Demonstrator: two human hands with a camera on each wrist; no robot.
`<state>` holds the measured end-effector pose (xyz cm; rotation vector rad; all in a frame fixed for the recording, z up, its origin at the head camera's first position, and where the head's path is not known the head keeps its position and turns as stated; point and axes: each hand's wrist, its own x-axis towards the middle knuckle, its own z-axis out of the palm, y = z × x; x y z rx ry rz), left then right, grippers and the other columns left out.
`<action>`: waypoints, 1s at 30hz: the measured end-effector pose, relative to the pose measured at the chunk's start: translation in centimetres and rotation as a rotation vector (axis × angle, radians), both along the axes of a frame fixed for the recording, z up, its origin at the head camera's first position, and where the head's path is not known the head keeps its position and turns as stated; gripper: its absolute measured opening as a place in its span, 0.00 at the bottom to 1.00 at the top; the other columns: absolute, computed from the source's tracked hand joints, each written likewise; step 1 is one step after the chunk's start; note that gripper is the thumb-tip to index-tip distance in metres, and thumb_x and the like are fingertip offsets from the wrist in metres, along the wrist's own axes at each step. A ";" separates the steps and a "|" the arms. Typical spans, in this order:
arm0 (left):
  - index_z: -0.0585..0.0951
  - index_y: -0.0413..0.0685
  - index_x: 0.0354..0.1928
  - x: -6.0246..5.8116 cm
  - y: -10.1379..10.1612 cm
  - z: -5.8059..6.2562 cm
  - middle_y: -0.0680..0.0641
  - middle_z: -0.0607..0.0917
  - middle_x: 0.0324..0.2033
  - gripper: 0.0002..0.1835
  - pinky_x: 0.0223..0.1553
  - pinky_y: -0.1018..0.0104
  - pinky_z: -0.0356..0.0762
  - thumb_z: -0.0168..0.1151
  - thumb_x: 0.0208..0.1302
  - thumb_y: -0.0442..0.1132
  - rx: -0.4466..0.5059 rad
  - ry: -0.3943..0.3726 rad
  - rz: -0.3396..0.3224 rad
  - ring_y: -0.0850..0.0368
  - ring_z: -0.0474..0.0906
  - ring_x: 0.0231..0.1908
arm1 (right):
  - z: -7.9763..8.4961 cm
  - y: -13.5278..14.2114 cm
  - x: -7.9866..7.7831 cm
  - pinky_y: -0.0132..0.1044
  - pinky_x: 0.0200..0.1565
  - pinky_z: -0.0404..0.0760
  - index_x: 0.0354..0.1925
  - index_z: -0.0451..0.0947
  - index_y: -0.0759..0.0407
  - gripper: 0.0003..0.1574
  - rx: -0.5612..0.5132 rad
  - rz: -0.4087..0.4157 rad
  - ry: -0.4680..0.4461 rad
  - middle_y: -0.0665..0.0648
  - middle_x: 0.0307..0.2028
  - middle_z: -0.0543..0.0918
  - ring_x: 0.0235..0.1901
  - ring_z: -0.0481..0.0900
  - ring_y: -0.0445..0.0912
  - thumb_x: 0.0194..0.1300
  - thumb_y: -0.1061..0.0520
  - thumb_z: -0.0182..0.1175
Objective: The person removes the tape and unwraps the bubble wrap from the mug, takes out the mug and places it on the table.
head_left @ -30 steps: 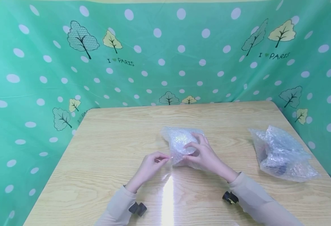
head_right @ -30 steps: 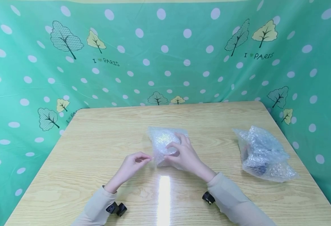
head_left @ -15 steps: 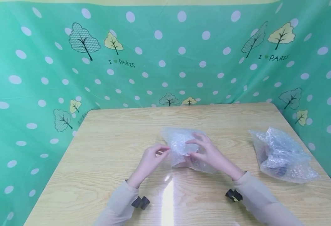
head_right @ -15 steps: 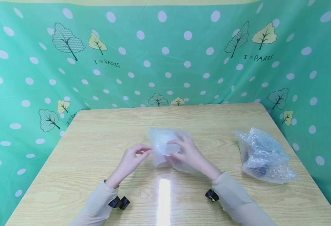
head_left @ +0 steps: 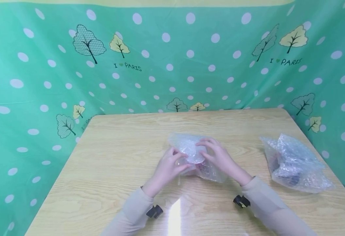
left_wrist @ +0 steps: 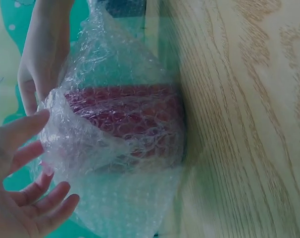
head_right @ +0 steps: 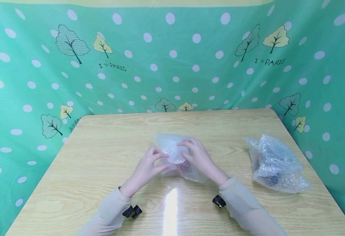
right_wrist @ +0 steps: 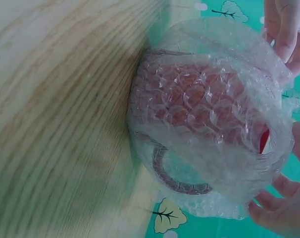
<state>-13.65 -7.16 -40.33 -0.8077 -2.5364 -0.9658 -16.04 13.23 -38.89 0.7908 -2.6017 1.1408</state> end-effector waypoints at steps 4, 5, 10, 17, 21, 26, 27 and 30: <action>0.81 0.45 0.33 0.0 0.3 -0.1 0.52 0.71 0.29 0.14 0.31 0.73 0.73 0.68 0.45 0.45 0.005 0.019 0.016 0.59 0.70 0.30 | 0.1 -0.1 -0.3 0.49 0.50 0.73 0.41 0.77 0.63 0.16 0.004 -0.024 0.048 0.62 0.44 0.77 0.46 0.73 0.55 0.50 0.64 0.62; 0.81 0.45 0.33 0.0 0.3 -0.1 0.52 0.71 0.29 0.14 0.31 0.73 0.73 0.68 0.45 0.44 0.012 0.018 0.019 0.59 0.70 0.30 | 0.1 -0.1 -0.4 0.47 0.48 0.75 0.40 0.77 0.63 0.15 0.001 -0.025 0.064 0.61 0.42 0.78 0.45 0.74 0.54 0.50 0.65 0.63; 0.81 0.46 0.31 0.1 0.4 -0.2 0.51 0.72 0.29 0.11 0.32 0.70 0.73 0.68 0.46 0.42 0.046 -0.014 0.026 0.56 0.71 0.31 | 0.2 0.1 -1.1 0.39 0.41 0.79 0.36 0.78 0.65 0.11 -0.030 -0.032 0.108 0.60 0.35 0.81 0.38 0.78 0.51 0.50 0.66 0.62; 0.81 0.46 0.30 0.1 0.1 -0.5 0.52 0.73 0.31 0.09 0.38 0.68 0.74 0.68 0.46 0.39 0.120 -0.032 0.030 0.60 0.71 0.34 | 0.5 0.5 -2.2 0.40 0.40 0.80 0.37 0.77 0.68 0.10 -0.084 -0.054 0.044 0.62 0.34 0.82 0.36 0.80 0.51 0.53 0.65 0.60; 0.80 0.45 0.30 0.3 -0.3 -0.6 0.51 0.74 0.31 0.08 0.41 0.68 0.75 0.68 0.46 0.38 0.179 -0.013 0.018 0.60 0.72 0.35 | 0.8 0.9 -2.7 0.42 0.41 0.80 0.38 0.77 0.68 0.11 -0.108 -0.080 -0.045 0.63 0.36 0.81 0.36 0.79 0.52 0.55 0.65 0.59; 0.80 0.43 0.30 0.7 -0.8 -0.8 0.51 0.76 0.31 0.08 0.41 0.69 0.77 0.67 0.46 0.36 0.266 0.006 -0.023 0.58 0.74 0.36 | 1.1 1.4 -3.3 0.41 0.40 0.80 0.40 0.76 0.68 0.11 -0.118 -0.106 -0.098 0.64 0.37 0.81 0.37 0.79 0.53 0.57 0.63 0.57; 0.80 0.43 0.30 0.7 -1.0 -0.8 0.50 0.76 0.31 0.08 0.41 0.69 0.77 0.67 0.46 0.35 0.281 0.009 -0.031 0.58 0.74 0.36 | 1.1 1.5 -3.4 0.41 0.40 0.80 0.40 0.76 0.68 0.11 -0.120 -0.111 -0.102 0.64 0.37 0.81 0.36 0.79 0.53 0.57 0.63 0.57; 0.80 0.43 0.31 0.8 -1.3 -0.9 0.50 0.77 0.32 0.08 0.40 0.67 0.78 0.67 0.46 0.33 0.313 0.005 -0.048 0.56 0.74 0.36 | 1.1 1.8 -3.8 0.41 0.40 0.80 0.40 0.77 0.68 0.12 -0.134 -0.121 -0.118 0.65 0.37 0.81 0.37 0.79 0.53 0.58 0.62 0.57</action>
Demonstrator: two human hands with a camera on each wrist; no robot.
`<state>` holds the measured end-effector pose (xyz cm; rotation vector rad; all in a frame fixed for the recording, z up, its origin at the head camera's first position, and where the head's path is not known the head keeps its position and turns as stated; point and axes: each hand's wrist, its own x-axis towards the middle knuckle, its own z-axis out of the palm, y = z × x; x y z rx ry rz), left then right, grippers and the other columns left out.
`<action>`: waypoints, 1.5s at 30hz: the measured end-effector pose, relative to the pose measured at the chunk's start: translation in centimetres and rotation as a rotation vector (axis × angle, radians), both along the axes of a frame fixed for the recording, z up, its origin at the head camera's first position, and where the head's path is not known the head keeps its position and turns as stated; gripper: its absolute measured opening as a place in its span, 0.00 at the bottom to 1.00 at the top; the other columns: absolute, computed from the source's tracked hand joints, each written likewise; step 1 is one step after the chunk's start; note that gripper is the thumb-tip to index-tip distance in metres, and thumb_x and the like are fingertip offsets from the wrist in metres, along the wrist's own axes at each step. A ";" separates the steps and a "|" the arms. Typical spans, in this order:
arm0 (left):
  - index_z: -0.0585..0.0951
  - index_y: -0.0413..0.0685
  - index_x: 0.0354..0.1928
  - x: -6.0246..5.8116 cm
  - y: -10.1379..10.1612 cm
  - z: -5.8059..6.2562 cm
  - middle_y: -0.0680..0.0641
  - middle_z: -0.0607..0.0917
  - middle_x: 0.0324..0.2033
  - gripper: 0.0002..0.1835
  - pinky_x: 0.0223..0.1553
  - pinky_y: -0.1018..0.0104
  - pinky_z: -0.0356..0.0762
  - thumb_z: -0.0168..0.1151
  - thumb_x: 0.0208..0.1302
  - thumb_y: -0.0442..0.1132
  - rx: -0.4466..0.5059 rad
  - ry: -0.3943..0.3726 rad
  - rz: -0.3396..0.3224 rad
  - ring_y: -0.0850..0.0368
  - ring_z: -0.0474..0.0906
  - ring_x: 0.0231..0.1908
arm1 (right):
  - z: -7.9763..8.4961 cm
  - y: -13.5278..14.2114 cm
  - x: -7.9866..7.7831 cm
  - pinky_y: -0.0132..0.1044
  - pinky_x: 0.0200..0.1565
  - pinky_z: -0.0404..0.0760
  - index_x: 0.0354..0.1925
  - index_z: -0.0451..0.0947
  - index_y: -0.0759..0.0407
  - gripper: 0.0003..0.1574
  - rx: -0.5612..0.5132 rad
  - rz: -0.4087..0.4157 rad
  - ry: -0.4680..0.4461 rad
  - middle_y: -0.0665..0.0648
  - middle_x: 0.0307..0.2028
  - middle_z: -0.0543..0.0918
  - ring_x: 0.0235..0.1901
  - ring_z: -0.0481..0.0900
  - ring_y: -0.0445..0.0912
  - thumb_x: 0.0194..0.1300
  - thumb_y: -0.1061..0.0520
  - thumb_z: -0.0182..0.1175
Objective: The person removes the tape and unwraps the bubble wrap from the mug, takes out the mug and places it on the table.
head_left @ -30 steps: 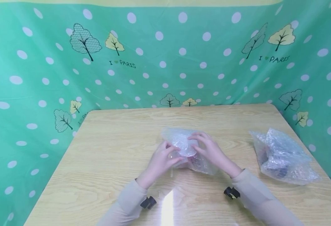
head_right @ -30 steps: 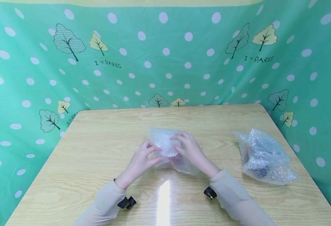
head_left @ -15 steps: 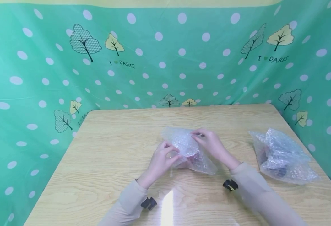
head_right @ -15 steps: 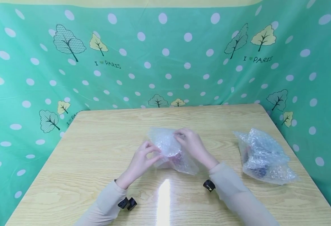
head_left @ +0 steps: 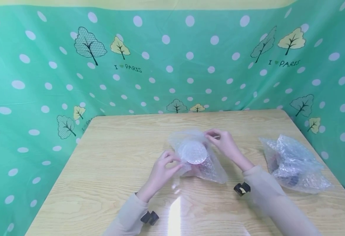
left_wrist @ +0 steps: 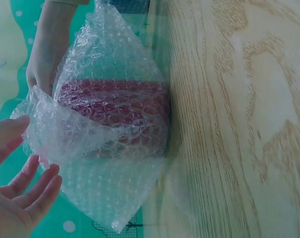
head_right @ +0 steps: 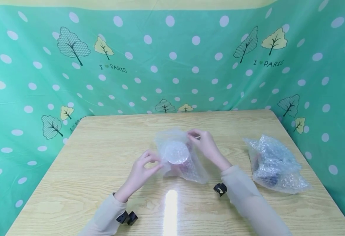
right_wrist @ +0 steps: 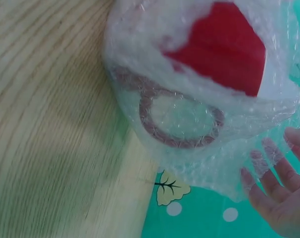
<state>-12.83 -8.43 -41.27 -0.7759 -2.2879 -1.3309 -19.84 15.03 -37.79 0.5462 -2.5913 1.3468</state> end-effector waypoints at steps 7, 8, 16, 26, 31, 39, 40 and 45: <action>0.79 0.37 0.29 0.8 -0.4 1.0 0.43 0.79 0.30 0.09 0.37 0.57 0.79 0.67 0.42 0.26 0.009 -0.024 0.014 0.49 0.76 0.33 | 0.0 0.5 -0.6 0.42 0.42 0.79 0.42 0.76 0.68 0.14 -0.017 -0.034 -0.076 0.65 0.38 0.81 0.38 0.79 0.53 0.59 0.60 0.56; 0.79 0.36 0.29 1.0 -0.5 1.5 0.42 0.79 0.30 0.09 0.36 0.56 0.79 0.67 0.42 0.25 0.011 -0.032 0.015 0.48 0.76 0.33 | 0.0 0.5 -0.6 0.43 0.42 0.79 0.42 0.76 0.67 0.14 -0.016 -0.036 -0.080 0.65 0.38 0.81 0.38 0.79 0.53 0.59 0.59 0.56; 0.77 0.33 0.28 2.4 -1.3 3.3 0.40 0.79 0.28 0.08 0.36 0.56 0.79 0.64 0.43 0.21 0.044 -0.076 0.054 0.46 0.76 0.31 | 0.1 0.5 -0.6 0.42 0.41 0.79 0.42 0.76 0.67 0.15 -0.013 -0.033 -0.085 0.64 0.38 0.81 0.37 0.79 0.53 0.59 0.58 0.56; 0.78 0.34 0.27 3.1 -3.2 2.4 0.41 0.80 0.28 0.07 0.37 0.55 0.79 0.64 0.44 0.22 0.053 -0.123 0.136 0.48 0.78 0.33 | 0.1 0.5 -0.6 0.42 0.40 0.79 0.41 0.77 0.66 0.14 -0.012 -0.032 -0.078 0.63 0.38 0.82 0.37 0.79 0.52 0.59 0.58 0.57; 0.78 0.34 0.28 3.6 -3.9 2.0 0.40 0.81 0.29 0.05 0.39 0.53 0.78 0.63 0.46 0.24 0.063 -0.212 0.198 0.47 0.78 0.33 | 0.0 0.5 -0.7 0.42 0.40 0.79 0.41 0.77 0.66 0.14 -0.014 -0.032 -0.083 0.63 0.38 0.82 0.37 0.79 0.52 0.58 0.58 0.57; 0.79 0.39 0.31 3.0 -5.7 -1.3 0.44 0.82 0.32 0.05 0.40 0.59 0.79 0.64 0.49 0.30 0.092 -0.375 0.286 0.50 0.79 0.34 | -0.1 0.4 -0.6 0.42 0.40 0.79 0.41 0.77 0.66 0.14 -0.027 -0.035 -0.091 0.63 0.38 0.82 0.36 0.79 0.53 0.58 0.58 0.58; 0.79 0.40 0.31 2.9 -5.9 -1.7 0.45 0.82 0.33 0.06 0.39 0.61 0.79 0.64 0.50 0.31 0.093 -0.389 0.290 0.51 0.79 0.35 | -0.1 0.4 -0.6 0.42 0.40 0.79 0.41 0.77 0.66 0.14 -0.028 -0.034 -0.091 0.63 0.38 0.82 0.36 0.79 0.52 0.58 0.58 0.58; 0.79 0.43 0.32 3.1 -6.1 -1.8 0.46 0.82 0.34 0.05 0.36 0.63 0.80 0.64 0.51 0.34 0.079 -0.431 0.301 0.52 0.78 0.35 | -0.1 0.4 -0.6 0.42 0.40 0.79 0.41 0.77 0.66 0.14 -0.028 -0.026 -0.086 0.63 0.38 0.82 0.36 0.79 0.52 0.58 0.59 0.58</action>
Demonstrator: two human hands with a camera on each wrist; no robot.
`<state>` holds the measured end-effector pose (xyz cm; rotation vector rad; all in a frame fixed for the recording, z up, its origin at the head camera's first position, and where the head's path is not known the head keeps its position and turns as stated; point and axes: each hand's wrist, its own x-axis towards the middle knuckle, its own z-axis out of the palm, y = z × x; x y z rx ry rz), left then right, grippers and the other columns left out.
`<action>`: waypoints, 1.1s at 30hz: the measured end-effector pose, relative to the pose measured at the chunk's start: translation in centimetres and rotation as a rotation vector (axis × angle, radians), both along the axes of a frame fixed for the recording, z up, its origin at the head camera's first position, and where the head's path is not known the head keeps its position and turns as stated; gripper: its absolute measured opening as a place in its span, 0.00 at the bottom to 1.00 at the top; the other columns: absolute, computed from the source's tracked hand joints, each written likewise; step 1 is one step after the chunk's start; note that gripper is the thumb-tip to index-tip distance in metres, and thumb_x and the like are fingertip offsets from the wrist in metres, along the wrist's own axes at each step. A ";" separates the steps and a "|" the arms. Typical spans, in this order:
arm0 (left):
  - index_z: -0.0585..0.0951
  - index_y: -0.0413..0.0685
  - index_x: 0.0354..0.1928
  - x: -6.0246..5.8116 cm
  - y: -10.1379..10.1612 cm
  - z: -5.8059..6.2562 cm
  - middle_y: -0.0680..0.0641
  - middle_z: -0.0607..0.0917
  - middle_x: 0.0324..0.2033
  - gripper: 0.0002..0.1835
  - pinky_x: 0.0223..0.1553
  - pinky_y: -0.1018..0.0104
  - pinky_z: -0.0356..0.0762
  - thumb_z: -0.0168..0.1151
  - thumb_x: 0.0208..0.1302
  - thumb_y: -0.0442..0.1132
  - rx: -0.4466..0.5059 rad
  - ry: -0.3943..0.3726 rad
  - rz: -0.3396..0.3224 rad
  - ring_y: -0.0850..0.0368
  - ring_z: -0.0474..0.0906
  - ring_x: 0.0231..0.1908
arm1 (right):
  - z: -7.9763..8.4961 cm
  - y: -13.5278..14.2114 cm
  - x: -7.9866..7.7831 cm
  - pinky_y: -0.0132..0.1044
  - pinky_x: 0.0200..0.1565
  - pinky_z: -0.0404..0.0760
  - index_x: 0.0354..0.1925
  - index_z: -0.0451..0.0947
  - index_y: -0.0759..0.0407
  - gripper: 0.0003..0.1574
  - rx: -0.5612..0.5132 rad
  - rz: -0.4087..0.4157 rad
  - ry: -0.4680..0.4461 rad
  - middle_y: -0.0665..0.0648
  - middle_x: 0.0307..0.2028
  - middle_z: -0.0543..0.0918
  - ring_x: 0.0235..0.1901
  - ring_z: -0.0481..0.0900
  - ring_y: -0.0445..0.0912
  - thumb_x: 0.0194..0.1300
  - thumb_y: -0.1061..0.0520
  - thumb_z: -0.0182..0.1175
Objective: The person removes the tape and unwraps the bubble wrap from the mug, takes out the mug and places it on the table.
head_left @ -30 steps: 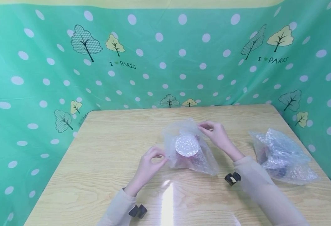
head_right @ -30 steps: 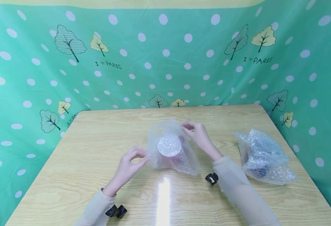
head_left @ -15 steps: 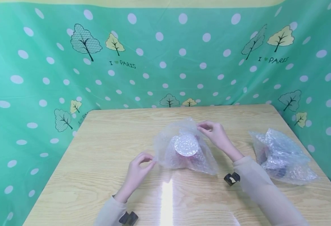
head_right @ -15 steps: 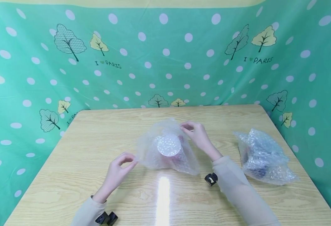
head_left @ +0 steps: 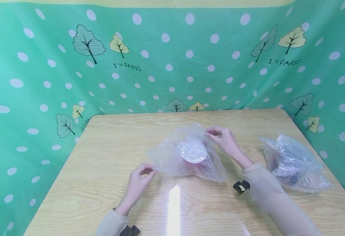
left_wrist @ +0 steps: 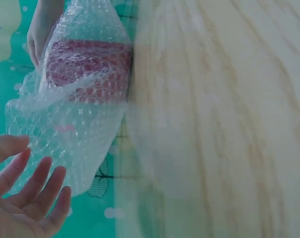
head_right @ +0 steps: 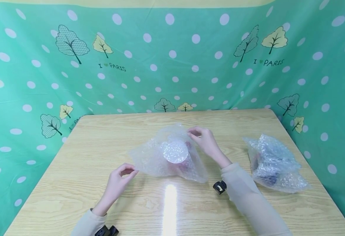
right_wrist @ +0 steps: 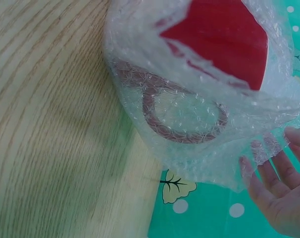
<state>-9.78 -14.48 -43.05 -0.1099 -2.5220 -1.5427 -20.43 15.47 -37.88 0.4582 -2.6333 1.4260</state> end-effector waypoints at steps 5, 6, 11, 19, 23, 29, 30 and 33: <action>0.79 0.42 0.31 0.1 -0.2 1.0 0.46 0.82 0.32 0.07 0.39 0.56 0.78 0.64 0.49 0.31 -0.073 0.019 -0.021 0.53 0.78 0.34 | 0.1 0.0 0.1 0.42 0.40 0.79 0.41 0.77 0.66 0.13 0.004 0.000 0.000 0.63 0.38 0.82 0.36 0.79 0.52 0.58 0.59 0.58; 0.78 0.42 0.31 0.2 -0.2 1.4 0.47 0.82 0.32 0.07 0.39 0.56 0.78 0.64 0.48 0.30 -0.096 0.034 -0.023 0.53 0.78 0.34 | 0.1 -0.1 0.1 0.42 0.40 0.79 0.41 0.77 0.66 0.13 0.005 0.001 0.000 0.63 0.38 0.81 0.36 0.79 0.52 0.58 0.59 0.58; 0.76 0.40 0.30 0.4 -0.3 3.7 0.48 0.80 0.29 0.08 0.35 0.61 0.78 0.62 0.46 0.25 -0.227 0.220 0.027 0.56 0.76 0.32 | 0.2 -0.1 0.1 0.42 0.41 0.79 0.41 0.77 0.66 0.14 0.000 0.005 -0.002 0.63 0.38 0.81 0.36 0.79 0.52 0.58 0.59 0.58; 0.76 0.36 0.38 -0.9 3.3 6.7 0.43 0.78 0.38 0.14 0.47 0.60 0.74 0.63 0.44 0.26 -0.399 0.621 -0.167 0.50 0.74 0.42 | 0.1 -0.1 0.1 0.43 0.40 0.79 0.40 0.77 0.66 0.13 0.002 0.007 0.010 0.63 0.37 0.82 0.36 0.79 0.53 0.58 0.59 0.58; 0.76 0.35 0.40 -1.7 6.3 6.7 0.40 0.77 0.42 0.15 0.52 0.60 0.71 0.62 0.47 0.31 -0.484 0.643 -0.294 0.48 0.73 0.46 | 0.2 -0.1 0.2 0.43 0.41 0.79 0.41 0.77 0.66 0.13 -0.001 0.006 0.000 0.63 0.38 0.81 0.36 0.79 0.53 0.58 0.59 0.57; 0.73 0.35 0.49 -2.9 9.2 6.3 0.35 0.73 0.51 0.20 0.58 0.56 0.64 0.59 0.52 0.35 -0.651 0.590 -0.393 0.44 0.68 0.54 | 0.3 0.0 0.2 0.43 0.41 0.79 0.41 0.77 0.66 0.14 0.005 0.009 0.005 0.64 0.38 0.81 0.37 0.79 0.53 0.58 0.59 0.58; 0.71 0.34 0.51 -3.1 9.5 6.2 0.35 0.71 0.54 0.22 0.59 0.56 0.62 0.58 0.54 0.36 -0.671 0.562 -0.406 0.43 0.66 0.56 | 0.3 0.0 0.2 0.43 0.41 0.79 0.41 0.77 0.66 0.14 0.008 0.009 0.007 0.64 0.38 0.81 0.37 0.79 0.53 0.58 0.59 0.58; 0.65 0.35 0.58 -3.6 10.0 6.0 0.36 0.63 0.60 0.25 0.63 0.54 0.53 0.53 0.60 0.40 -0.746 0.462 -0.443 0.45 0.57 0.62 | 0.2 0.0 0.2 0.44 0.41 0.79 0.41 0.77 0.66 0.14 0.011 0.011 0.007 0.64 0.39 0.81 0.37 0.79 0.53 0.58 0.59 0.58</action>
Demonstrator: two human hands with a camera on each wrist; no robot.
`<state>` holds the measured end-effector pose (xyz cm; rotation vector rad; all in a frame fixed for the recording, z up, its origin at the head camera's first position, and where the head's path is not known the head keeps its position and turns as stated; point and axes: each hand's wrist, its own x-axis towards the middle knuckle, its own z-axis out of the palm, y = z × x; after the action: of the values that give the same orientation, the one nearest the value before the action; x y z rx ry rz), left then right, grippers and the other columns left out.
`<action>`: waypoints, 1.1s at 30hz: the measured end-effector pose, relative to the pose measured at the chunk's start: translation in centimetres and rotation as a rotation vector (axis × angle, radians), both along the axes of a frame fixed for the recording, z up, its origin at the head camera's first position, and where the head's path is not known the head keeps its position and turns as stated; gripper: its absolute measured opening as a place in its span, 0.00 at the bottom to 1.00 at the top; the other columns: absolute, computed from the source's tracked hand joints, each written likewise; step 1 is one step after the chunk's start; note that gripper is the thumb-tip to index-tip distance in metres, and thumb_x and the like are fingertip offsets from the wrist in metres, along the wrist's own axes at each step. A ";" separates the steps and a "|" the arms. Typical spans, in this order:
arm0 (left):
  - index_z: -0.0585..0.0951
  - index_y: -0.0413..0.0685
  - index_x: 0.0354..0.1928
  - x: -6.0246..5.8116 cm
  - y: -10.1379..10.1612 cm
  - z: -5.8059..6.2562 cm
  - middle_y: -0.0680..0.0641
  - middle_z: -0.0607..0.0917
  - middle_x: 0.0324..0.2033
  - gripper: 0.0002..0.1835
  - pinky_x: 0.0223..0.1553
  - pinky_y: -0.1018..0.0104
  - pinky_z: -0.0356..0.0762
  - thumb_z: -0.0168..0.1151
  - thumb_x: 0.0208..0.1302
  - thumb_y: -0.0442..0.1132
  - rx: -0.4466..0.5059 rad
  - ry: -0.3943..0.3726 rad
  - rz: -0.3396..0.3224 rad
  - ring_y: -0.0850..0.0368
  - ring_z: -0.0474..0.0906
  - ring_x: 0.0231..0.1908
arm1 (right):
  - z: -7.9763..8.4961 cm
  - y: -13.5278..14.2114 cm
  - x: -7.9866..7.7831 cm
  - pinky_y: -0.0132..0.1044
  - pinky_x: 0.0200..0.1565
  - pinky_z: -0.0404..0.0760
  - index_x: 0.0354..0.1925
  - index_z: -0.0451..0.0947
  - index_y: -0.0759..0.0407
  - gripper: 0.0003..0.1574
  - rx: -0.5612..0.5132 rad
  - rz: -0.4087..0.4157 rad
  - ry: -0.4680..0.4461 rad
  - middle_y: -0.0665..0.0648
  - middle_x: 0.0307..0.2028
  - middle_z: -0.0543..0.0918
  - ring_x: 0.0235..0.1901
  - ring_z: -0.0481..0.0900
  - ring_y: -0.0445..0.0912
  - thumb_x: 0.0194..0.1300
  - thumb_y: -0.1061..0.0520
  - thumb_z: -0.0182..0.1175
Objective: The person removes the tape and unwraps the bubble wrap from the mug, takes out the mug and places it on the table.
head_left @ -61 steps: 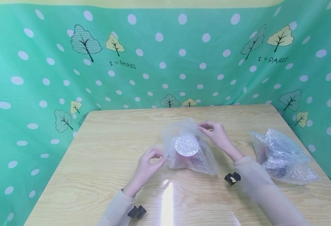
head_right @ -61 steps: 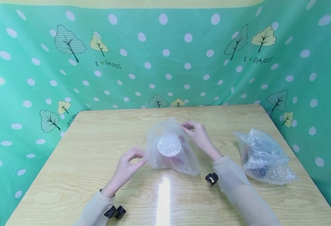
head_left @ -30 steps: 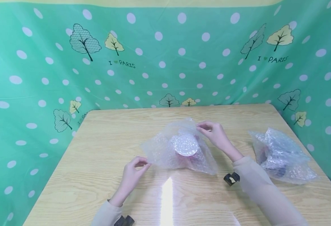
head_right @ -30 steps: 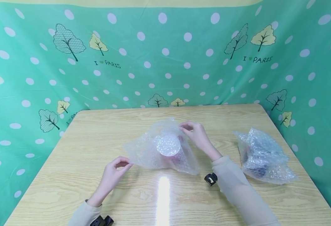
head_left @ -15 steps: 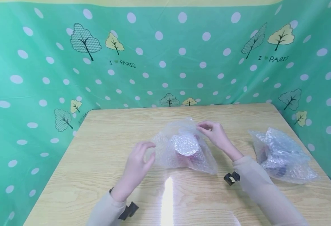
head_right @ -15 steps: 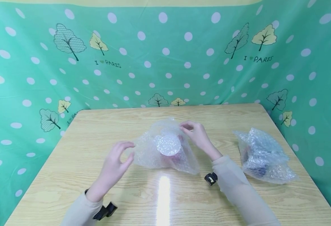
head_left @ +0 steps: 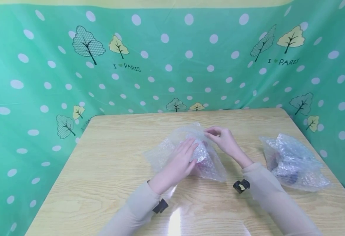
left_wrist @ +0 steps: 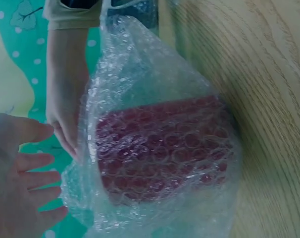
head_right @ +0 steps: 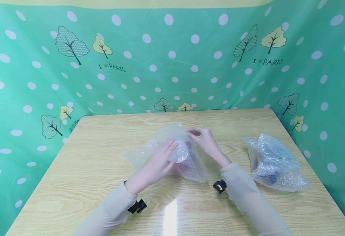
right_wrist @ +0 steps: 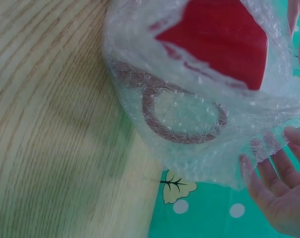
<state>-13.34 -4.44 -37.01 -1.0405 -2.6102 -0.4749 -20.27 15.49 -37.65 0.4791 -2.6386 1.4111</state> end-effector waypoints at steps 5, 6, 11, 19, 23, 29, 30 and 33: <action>0.60 0.37 0.62 -0.5 0.2 -0.6 0.38 0.57 0.64 0.29 0.64 0.53 0.45 0.48 0.64 0.46 -0.125 -0.095 0.046 0.47 0.49 0.64 | -0.1 -0.1 -0.1 0.44 0.42 0.79 0.42 0.77 0.66 0.14 0.000 0.000 -0.013 0.64 0.39 0.81 0.38 0.79 0.53 0.58 0.58 0.58; 0.60 0.37 0.62 -0.5 0.2 -0.8 0.38 0.57 0.64 0.29 0.65 0.53 0.44 0.48 0.64 0.47 -0.134 -0.106 0.053 0.47 0.49 0.65 | -0.1 -0.1 -0.1 0.44 0.42 0.79 0.42 0.77 0.66 0.15 0.000 -0.002 -0.017 0.64 0.39 0.81 0.38 0.79 0.53 0.58 0.58 0.58; 0.60 0.39 0.62 -0.5 0.0 -1.6 0.38 0.58 0.63 0.31 0.65 0.53 0.42 0.47 0.63 0.52 -0.156 -0.126 0.075 0.46 0.51 0.64 | 0.0 0.1 -0.3 0.44 0.43 0.78 0.43 0.76 0.66 0.15 -0.003 0.002 -0.037 0.64 0.39 0.81 0.39 0.78 0.54 0.58 0.58 0.57; 0.63 0.42 0.60 -0.3 -0.2 -2.4 0.39 0.60 0.62 0.29 0.65 0.52 0.40 0.47 0.63 0.53 -0.176 -0.123 0.090 0.47 0.52 0.64 | 0.9 0.5 -1.2 0.40 0.40 0.80 0.44 0.75 0.69 0.16 -0.056 0.021 -0.109 0.66 0.38 0.80 0.37 0.79 0.54 0.60 0.59 0.56; 0.63 0.43 0.60 -0.3 -0.3 -2.6 0.40 0.60 0.63 0.29 0.65 0.53 0.40 0.47 0.63 0.52 -0.154 -0.146 0.089 0.48 0.51 0.64 | 1.2 0.5 -2.2 0.39 0.39 0.81 0.44 0.74 0.70 0.16 -0.071 0.023 -0.162 0.68 0.37 0.80 0.36 0.79 0.54 0.60 0.60 0.55; 0.63 0.43 0.61 -0.3 -0.5 -2.7 0.40 0.59 0.63 0.29 0.65 0.53 0.41 0.48 0.62 0.51 -0.114 -0.164 0.078 0.48 0.52 0.64 | 1.7 0.4 -4.4 0.40 0.37 0.81 0.44 0.74 0.71 0.15 -0.025 0.057 -0.166 0.67 0.36 0.80 0.35 0.79 0.54 0.60 0.63 0.54; 0.63 0.43 0.60 -0.3 -0.5 -2.7 0.40 0.59 0.63 0.29 0.65 0.53 0.41 0.49 0.62 0.51 -0.110 -0.162 0.077 0.48 0.52 0.64 | 1.9 0.3 -4.8 0.40 0.37 0.81 0.44 0.74 0.71 0.14 -0.012 0.067 -0.163 0.68 0.36 0.80 0.34 0.79 0.54 0.60 0.63 0.54; 0.63 0.43 0.60 -0.3 -0.5 -2.8 0.41 0.59 0.63 0.28 0.65 0.53 0.41 0.49 0.62 0.51 -0.100 -0.168 0.077 0.48 0.52 0.64 | 2.3 0.1 -5.9 0.40 0.36 0.81 0.43 0.74 0.72 0.14 0.031 0.088 -0.164 0.68 0.35 0.80 0.34 0.79 0.55 0.60 0.65 0.53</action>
<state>-13.64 -4.92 -39.83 -0.9642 -2.8368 -0.4342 -26.14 15.55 -35.30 0.5096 -2.8038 1.4971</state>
